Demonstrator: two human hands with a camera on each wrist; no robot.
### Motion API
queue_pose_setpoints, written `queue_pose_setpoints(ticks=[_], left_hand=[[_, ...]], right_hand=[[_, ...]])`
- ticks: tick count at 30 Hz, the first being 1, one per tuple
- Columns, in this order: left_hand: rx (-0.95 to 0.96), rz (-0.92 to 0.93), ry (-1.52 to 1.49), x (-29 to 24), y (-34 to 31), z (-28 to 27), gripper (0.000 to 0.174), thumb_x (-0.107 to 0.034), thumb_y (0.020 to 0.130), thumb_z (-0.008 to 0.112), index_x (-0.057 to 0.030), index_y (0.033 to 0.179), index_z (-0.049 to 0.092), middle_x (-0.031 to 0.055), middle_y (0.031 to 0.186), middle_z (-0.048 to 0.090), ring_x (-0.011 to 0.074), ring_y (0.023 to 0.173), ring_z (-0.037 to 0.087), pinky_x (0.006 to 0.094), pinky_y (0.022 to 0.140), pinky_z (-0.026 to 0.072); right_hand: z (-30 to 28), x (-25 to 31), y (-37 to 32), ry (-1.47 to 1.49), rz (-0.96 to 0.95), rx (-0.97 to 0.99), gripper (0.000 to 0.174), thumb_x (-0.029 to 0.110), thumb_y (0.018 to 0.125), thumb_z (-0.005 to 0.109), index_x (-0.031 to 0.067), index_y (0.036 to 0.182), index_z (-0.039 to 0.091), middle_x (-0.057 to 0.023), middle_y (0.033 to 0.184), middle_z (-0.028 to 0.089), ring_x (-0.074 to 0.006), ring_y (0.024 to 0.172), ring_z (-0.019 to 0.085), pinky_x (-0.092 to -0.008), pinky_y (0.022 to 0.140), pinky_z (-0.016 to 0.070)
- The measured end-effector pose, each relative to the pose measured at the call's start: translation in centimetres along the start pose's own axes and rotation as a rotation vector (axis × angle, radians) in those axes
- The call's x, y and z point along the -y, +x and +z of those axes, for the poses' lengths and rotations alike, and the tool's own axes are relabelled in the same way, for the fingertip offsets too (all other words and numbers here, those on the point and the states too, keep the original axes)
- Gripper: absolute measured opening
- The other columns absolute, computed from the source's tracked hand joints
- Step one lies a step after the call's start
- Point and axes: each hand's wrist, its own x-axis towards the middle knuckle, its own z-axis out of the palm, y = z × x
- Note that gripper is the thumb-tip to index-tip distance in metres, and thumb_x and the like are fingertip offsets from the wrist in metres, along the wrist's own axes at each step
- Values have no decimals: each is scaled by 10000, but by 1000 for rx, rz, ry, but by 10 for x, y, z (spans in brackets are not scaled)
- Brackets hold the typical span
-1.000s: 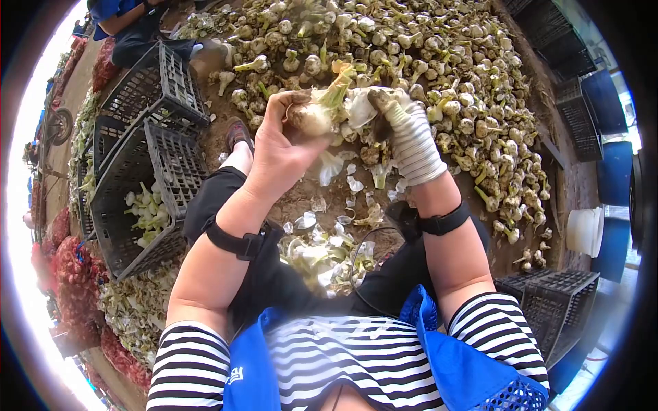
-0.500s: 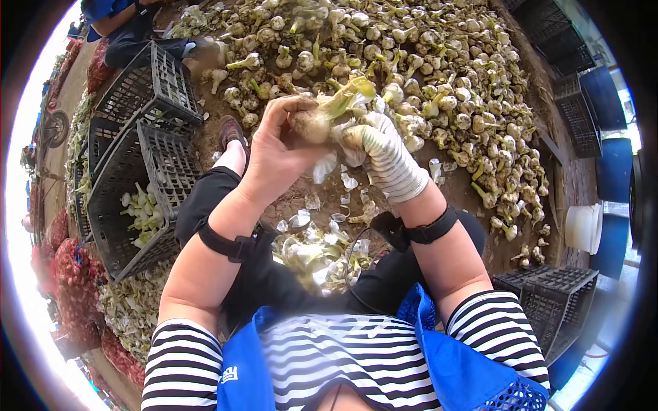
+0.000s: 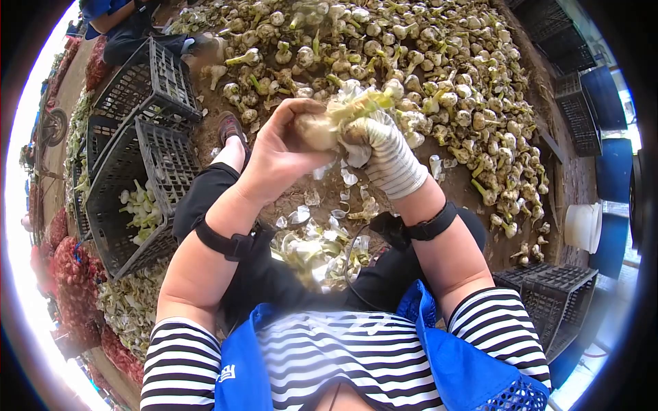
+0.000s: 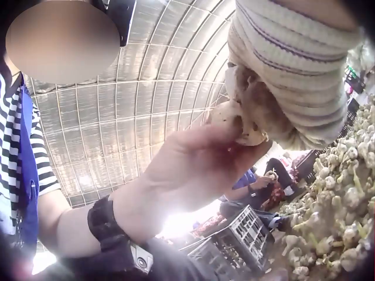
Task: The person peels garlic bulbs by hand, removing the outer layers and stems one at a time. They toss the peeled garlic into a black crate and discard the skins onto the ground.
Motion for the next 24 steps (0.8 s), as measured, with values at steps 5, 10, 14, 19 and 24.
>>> queue_pose_setpoints(ticks=[5,10,14,19,24], left_hand=[[-88,-204,-452,-7,2,-11,562,124,657,660,-58,1140,441,57,1067,534,153,976,548,288,831,472],[-93,-160,-312,-8,2,-9,557,115,664,661,-60,1142,436,56,1044,541,140,935,560,261,830,465],[-92,-76,-116,-3,3,-9,537,96,641,678,-52,1111,463,58,1051,533,138,961,544,258,833,459],[-8,272,642,-10,2,-4,513,45,577,708,-49,1042,514,106,1082,517,244,1000,535,309,852,441],[-18,215,457,-5,1,-5,531,34,575,709,-52,1062,514,111,1091,515,253,1027,523,312,881,424]], right_hand=[[1,16,-6,-348,-133,34,172,-21,720,497,33,855,589,-9,719,574,-61,614,527,-176,528,403],[-7,19,-6,-494,-42,121,202,181,815,590,36,954,604,-12,795,612,-65,666,540,-183,602,421],[-4,11,-3,-558,-178,46,377,362,810,621,42,1010,607,2,780,604,-44,656,514,-185,552,406],[6,6,-1,-427,-25,-36,286,357,775,658,86,866,638,33,654,570,-26,524,486,-185,423,354],[7,-3,-4,-219,-59,-18,173,208,783,620,63,874,637,12,684,590,-40,553,513,-185,457,397]])
